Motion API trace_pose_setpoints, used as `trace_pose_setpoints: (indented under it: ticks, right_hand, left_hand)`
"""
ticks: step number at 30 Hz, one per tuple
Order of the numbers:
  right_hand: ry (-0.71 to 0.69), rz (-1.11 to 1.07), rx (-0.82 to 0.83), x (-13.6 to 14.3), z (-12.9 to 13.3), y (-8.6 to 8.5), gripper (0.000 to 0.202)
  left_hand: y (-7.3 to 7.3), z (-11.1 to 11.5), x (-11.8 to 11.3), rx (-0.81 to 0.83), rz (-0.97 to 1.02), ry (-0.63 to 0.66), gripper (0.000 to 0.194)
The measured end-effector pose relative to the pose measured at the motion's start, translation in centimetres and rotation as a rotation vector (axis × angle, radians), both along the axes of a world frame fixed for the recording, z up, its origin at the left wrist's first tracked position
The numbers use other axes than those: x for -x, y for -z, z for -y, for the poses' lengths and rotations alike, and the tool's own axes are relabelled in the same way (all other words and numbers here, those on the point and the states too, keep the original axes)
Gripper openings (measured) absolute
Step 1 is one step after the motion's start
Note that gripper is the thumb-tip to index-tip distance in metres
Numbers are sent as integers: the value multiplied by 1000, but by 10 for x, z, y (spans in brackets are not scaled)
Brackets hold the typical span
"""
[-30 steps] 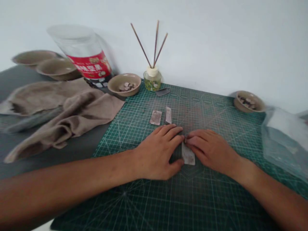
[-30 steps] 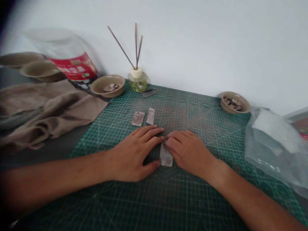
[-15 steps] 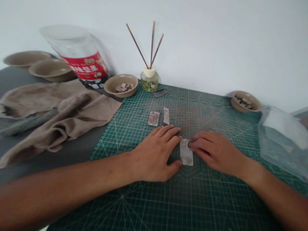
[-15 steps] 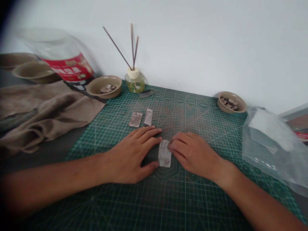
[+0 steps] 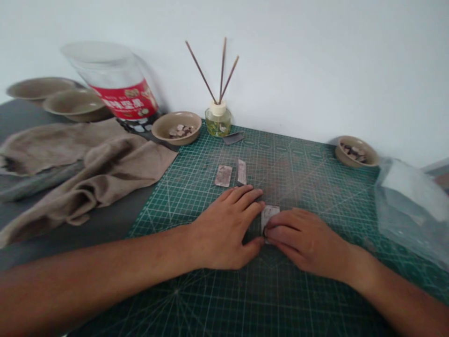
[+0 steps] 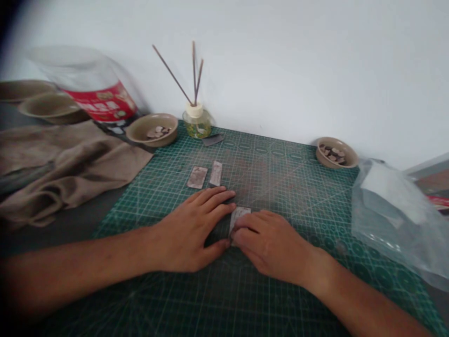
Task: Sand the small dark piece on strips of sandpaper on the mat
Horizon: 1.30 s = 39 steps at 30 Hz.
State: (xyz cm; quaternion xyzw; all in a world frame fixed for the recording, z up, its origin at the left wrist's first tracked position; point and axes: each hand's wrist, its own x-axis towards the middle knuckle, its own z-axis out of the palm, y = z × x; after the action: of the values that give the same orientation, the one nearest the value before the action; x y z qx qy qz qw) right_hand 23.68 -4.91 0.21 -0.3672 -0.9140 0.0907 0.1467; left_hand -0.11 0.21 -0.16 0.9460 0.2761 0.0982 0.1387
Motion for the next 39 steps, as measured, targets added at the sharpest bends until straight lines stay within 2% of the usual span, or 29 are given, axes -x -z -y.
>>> trace_pose_setpoints:
  ticks: [4,7,10,13,16,20,22,28,34,39]
  right_hand:
    - [78,-26,-10,-3,-5,-1,12]
    - [10,-74,77,-8,-1,-2,11]
    - [-44,-76,50,-3,5,1,11]
    - [10,-51,-30,3,2,4,13]
    - [67,-36,-36,0,0,1,14]
    - [-6,-47,49,-4,9,-4,13]
    - [-29,-45,37,-1,13,-3,13]
    - [64,-16,-48,3,6,1,13]
    - [-1,-13,-10,1,12,-1,13]
    - [144,14,-89,5,1,2,14]
  left_hand:
    - [0,0,0,-1,-4,-11,61]
    - [-1,0,0,3,-5,-8,62]
    - [-1,1,1,12,0,0,61]
    - [-2,0,1,15,3,5,60]
    - [-3,0,1,19,9,3,61]
    - [-3,0,2,44,25,-4,57]
    - [-3,0,2,54,25,2,54]
    - [-3,-2,3,50,22,14,51]
    - [-3,-2,1,48,24,-2,51]
    - [-3,0,0,41,21,-20,51]
